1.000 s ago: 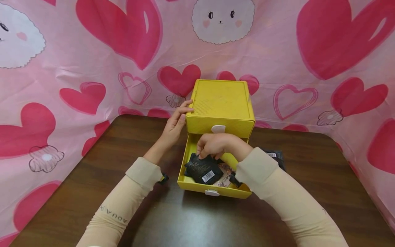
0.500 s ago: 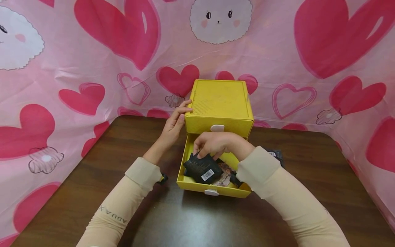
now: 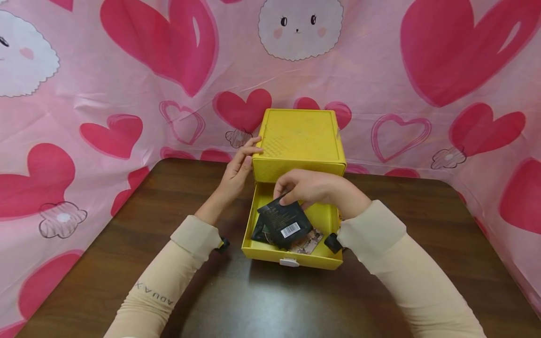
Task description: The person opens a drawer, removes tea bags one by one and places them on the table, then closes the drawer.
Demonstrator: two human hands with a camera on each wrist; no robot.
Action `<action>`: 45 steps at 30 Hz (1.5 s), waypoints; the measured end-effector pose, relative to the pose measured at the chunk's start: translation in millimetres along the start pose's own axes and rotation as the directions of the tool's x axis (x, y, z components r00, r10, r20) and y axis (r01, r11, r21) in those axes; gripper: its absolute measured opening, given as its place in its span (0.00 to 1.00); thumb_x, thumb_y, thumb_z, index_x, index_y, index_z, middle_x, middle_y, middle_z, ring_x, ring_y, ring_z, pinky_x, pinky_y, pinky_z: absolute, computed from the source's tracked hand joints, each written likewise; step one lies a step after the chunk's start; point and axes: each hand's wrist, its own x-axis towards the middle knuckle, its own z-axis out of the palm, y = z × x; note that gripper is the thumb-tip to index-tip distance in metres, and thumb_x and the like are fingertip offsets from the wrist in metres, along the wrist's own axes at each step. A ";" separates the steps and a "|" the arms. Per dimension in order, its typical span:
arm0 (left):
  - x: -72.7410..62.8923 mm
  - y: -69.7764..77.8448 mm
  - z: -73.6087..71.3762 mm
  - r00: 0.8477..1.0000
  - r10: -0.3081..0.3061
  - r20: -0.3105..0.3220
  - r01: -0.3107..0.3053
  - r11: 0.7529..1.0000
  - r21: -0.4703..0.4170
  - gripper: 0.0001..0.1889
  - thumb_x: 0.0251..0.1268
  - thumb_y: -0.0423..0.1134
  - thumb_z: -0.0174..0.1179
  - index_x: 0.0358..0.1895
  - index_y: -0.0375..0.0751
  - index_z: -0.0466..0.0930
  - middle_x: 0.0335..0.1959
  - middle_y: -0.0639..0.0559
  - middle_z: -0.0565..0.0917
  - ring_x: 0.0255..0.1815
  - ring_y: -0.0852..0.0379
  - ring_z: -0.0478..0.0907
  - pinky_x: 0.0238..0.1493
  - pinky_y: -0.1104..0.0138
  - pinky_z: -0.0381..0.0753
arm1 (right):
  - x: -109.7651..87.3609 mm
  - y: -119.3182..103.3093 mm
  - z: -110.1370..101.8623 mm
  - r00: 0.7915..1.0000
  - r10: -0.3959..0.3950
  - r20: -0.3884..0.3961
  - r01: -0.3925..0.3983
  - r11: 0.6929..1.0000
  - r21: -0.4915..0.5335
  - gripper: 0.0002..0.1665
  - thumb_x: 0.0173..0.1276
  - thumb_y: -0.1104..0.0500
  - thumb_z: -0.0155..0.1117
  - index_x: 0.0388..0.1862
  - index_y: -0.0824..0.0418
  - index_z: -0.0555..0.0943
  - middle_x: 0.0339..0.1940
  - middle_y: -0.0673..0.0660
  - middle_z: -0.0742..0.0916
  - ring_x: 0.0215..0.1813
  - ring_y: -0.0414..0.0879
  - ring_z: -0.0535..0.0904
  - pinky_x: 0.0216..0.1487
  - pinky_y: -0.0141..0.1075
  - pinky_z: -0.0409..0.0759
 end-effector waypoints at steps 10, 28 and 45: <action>0.3 0.5 -0.5 1.000 -0.009 0.001 0.009 1.000 -0.004 0.17 0.81 0.36 0.40 0.61 0.27 0.68 0.77 0.38 0.59 0.80 0.53 0.54 0.77 0.55 0.62 | -38.5 16.3 -19.9 0.996 -0.026 -0.091 0.039 0.988 0.151 0.12 0.73 0.62 0.60 0.50 0.68 0.75 0.44 0.60 0.83 0.44 0.53 0.81 0.47 0.45 0.86; -0.2 -0.4 -1.6 1.000 -0.004 0.006 0.004 1.000 0.023 0.17 0.81 0.37 0.40 0.61 0.28 0.68 0.77 0.39 0.59 0.80 0.52 0.55 0.77 0.56 0.61 | -101.4 91.6 -57.2 0.964 -0.027 -0.263 0.084 0.975 0.205 0.09 0.77 0.64 0.53 0.51 0.56 0.77 0.44 0.51 0.83 0.44 0.49 0.83 0.46 0.43 0.87; -0.1 -2.2 -1.4 1.000 -0.001 0.008 0.001 1.000 0.015 0.19 0.81 0.40 0.40 0.61 0.27 0.68 0.77 0.38 0.59 0.80 0.52 0.55 0.77 0.56 0.62 | -118.5 175.8 -82.7 0.932 -0.062 -0.358 0.222 0.876 0.427 0.20 0.80 0.68 0.42 0.52 0.51 0.80 0.45 0.47 0.85 0.44 0.46 0.84 0.47 0.40 0.86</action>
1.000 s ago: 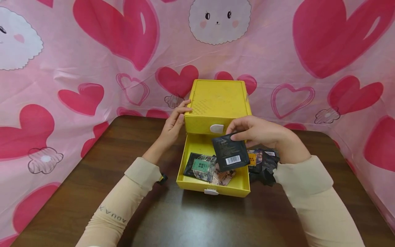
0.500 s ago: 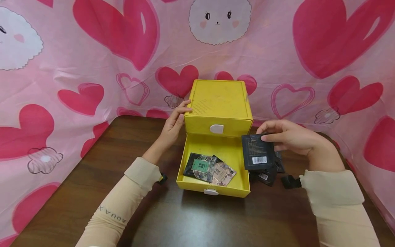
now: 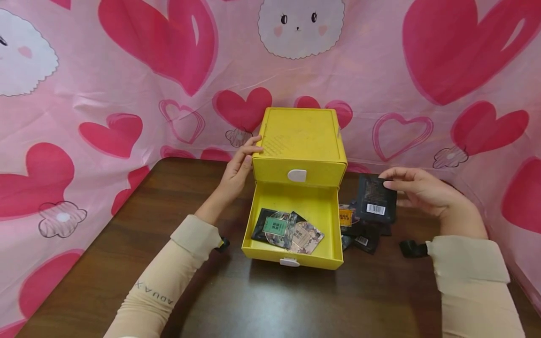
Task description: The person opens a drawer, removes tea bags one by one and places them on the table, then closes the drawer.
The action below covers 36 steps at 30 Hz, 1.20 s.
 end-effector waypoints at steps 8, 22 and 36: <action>-3.1 -2.3 1.3 1.000 0.008 -0.004 -0.008 1.000 -0.002 0.25 0.79 0.48 0.42 0.61 0.27 0.68 0.77 0.37 0.59 0.80 0.51 0.55 0.77 0.56 0.62 | 31.1 29.8 10.8 0.964 0.207 -0.167 -0.208 0.978 0.014 0.13 0.79 0.59 0.52 0.42 0.44 0.82 0.37 0.44 0.84 0.39 0.40 0.81 0.44 0.34 0.86; -5.1 -3.6 1.8 1.000 0.002 -0.013 -0.002 1.000 -0.003 0.27 0.77 0.51 0.42 0.61 0.27 0.68 0.76 0.36 0.59 0.80 0.50 0.55 0.76 0.56 0.63 | 80.7 37.8 35.1 0.956 0.230 -0.184 -0.269 0.936 -0.226 0.22 0.77 0.63 0.51 0.63 0.77 0.68 0.28 0.42 0.80 0.26 0.34 0.74 0.33 0.29 0.81; -0.2 1.1 -0.7 1.000 0.013 -0.004 -0.013 1.000 0.008 0.23 0.79 0.45 0.40 0.61 0.27 0.68 0.77 0.36 0.59 0.80 0.49 0.55 0.78 0.56 0.61 | 50.0 -6.9 43.2 0.969 0.070 -0.236 -0.205 0.762 -0.615 0.25 0.79 0.58 0.51 0.62 0.78 0.69 0.55 0.77 0.79 0.45 0.51 0.82 0.47 0.44 0.86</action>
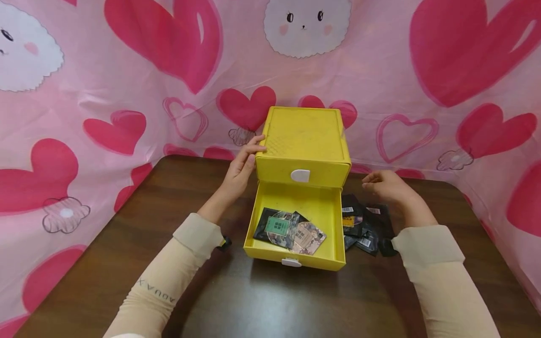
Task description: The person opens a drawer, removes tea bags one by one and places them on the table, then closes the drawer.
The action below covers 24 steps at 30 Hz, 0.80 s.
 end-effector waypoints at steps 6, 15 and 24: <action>4.0 2.7 -3.3 1.000 0.012 -0.010 -0.012 1.000 0.022 0.20 0.80 0.41 0.40 0.61 0.28 0.68 0.77 0.37 0.59 0.80 0.51 0.54 0.78 0.58 0.60 | -30.5 -43.4 -25.8 0.998 -0.056 0.012 0.057 0.998 -0.031 0.26 0.79 0.52 0.52 0.60 0.74 0.74 0.44 0.55 0.88 0.40 0.39 0.83 0.43 0.29 0.83; 3.6 0.8 -1.4 1.000 0.002 -0.016 -0.002 1.000 0.000 0.16 0.80 0.31 0.38 0.61 0.26 0.68 0.76 0.35 0.59 0.81 0.51 0.53 0.79 0.55 0.58 | -41.0 -117.8 -3.7 0.959 -0.183 0.217 0.169 0.982 0.079 0.21 0.76 0.51 0.57 0.56 0.67 0.79 0.41 0.53 0.86 0.44 0.47 0.82 0.51 0.35 0.84; 1.4 -0.5 2.8 1.000 -0.011 -0.015 0.012 1.000 0.007 0.15 0.80 0.30 0.38 0.60 0.27 0.68 0.76 0.36 0.60 0.80 0.50 0.54 0.78 0.50 0.57 | -13.2 -165.0 44.2 0.846 -0.232 0.479 0.292 0.955 -0.054 0.26 0.77 0.51 0.54 0.64 0.68 0.76 0.53 0.61 0.86 0.52 0.51 0.82 0.54 0.47 0.82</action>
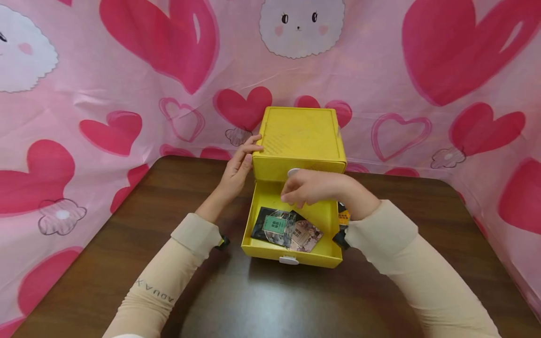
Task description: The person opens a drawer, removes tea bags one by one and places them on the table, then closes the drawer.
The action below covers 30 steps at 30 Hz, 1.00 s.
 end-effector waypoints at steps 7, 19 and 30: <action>0.5 1.0 -2.4 1.000 -0.005 0.010 0.005 1.000 0.001 0.15 0.79 0.26 0.37 0.60 0.27 0.68 0.77 0.36 0.59 0.81 0.51 0.53 0.78 0.46 0.57 | 45.1 -17.5 11.0 0.993 0.084 0.079 -0.064 0.971 -0.232 0.29 0.76 0.49 0.54 0.67 0.67 0.73 0.64 0.63 0.81 0.56 0.51 0.81 0.57 0.46 0.81; -2.1 0.3 -2.2 1.000 -0.010 0.016 0.010 1.000 0.003 0.16 0.81 0.34 0.39 0.61 0.29 0.68 0.77 0.38 0.60 0.80 0.52 0.54 0.78 0.59 0.59 | 73.3 -8.6 23.7 0.968 0.090 0.235 -0.058 0.988 -0.140 0.24 0.78 0.55 0.51 0.17 0.55 0.68 0.11 0.45 0.65 0.14 0.36 0.55 0.21 0.29 0.58; -1.6 -0.9 -2.4 1.000 -0.001 0.021 0.001 1.000 -0.006 0.20 0.81 0.41 0.40 0.61 0.28 0.68 0.77 0.38 0.59 0.81 0.53 0.53 0.79 0.55 0.57 | 72.8 -7.4 38.5 0.974 0.084 0.211 -0.073 0.996 -0.058 0.27 0.76 0.56 0.53 0.13 0.53 0.65 0.11 0.46 0.65 0.15 0.37 0.55 0.19 0.29 0.56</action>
